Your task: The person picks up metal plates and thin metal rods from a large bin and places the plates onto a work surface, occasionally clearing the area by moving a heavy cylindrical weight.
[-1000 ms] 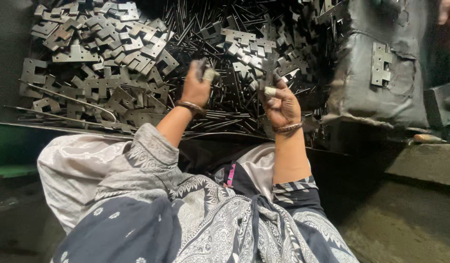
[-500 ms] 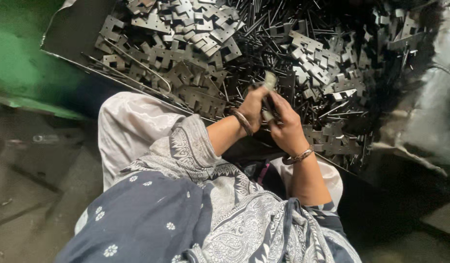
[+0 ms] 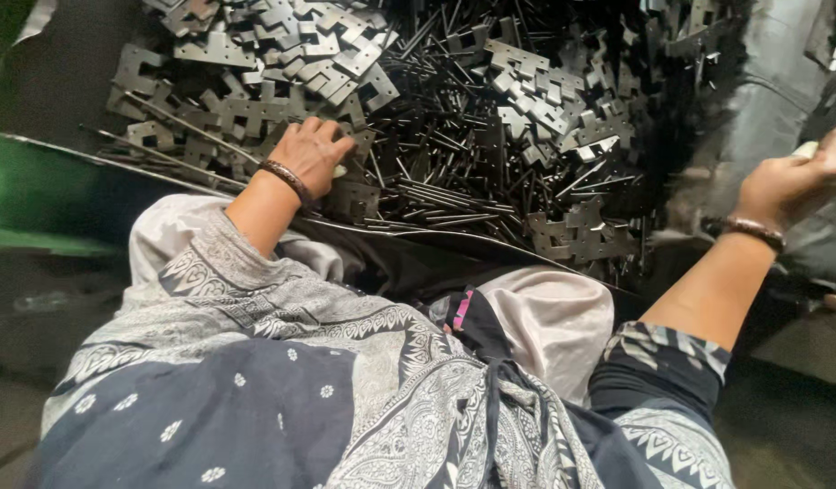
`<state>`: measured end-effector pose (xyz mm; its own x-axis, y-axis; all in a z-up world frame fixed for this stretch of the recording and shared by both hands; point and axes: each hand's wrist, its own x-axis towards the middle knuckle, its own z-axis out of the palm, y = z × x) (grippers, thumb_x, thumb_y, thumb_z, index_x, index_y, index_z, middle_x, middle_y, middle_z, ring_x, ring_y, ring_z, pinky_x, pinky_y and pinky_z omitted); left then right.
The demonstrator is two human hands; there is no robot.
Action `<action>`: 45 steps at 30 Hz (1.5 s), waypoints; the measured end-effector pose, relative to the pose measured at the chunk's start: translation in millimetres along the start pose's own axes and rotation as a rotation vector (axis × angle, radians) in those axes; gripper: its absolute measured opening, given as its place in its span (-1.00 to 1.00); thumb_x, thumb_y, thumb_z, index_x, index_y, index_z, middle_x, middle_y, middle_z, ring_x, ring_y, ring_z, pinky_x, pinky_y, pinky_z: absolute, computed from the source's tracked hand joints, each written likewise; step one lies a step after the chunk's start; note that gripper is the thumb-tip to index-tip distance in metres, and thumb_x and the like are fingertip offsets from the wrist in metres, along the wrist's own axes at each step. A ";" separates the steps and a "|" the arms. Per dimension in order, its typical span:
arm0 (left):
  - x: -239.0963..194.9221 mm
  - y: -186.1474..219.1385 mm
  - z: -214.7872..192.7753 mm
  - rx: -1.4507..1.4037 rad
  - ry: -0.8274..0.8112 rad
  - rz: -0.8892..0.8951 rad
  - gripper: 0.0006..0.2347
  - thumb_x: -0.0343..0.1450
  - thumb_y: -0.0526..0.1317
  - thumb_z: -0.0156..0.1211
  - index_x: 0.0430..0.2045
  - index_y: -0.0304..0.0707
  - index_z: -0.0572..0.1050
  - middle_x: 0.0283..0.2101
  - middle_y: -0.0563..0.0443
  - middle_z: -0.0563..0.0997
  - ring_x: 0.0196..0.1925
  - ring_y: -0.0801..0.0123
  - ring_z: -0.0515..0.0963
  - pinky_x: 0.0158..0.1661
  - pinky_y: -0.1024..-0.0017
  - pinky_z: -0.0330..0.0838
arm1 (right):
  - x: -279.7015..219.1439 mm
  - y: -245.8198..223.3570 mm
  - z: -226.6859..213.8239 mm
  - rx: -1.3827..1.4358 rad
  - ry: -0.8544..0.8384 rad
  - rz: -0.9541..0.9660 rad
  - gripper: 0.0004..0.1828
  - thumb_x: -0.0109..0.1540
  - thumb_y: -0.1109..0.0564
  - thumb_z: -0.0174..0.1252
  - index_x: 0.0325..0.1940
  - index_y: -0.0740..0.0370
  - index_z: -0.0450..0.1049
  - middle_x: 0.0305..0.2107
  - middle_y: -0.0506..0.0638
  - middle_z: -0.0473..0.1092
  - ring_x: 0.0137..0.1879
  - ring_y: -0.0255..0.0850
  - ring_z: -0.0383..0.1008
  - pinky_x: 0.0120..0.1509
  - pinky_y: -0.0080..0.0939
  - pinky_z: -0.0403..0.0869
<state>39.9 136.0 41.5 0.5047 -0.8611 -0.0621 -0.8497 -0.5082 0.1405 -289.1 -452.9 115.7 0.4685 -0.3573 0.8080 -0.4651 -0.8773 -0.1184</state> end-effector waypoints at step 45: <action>70.1 138.4 5.7 -0.273 -0.017 -0.152 -0.77 0.25 -0.10 0.34 -0.32 -0.19 0.64 -0.16 -0.13 0.64 0.00 0.05 0.58 0.02 0.13 0.42 | -64.9 -202.4 -9.6 1.562 -0.275 1.059 -0.64 0.13 0.54 0.32 -0.05 0.35 0.50 -0.24 0.06 0.54 -0.14 -0.17 0.60 0.07 -0.14 0.65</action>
<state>-43.2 5.3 51.0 0.6182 -0.7770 -0.1188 -0.6912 -0.6094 0.3884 -232.6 -249.1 92.8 0.6494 -0.7603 -0.0171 0.3218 0.2951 -0.8996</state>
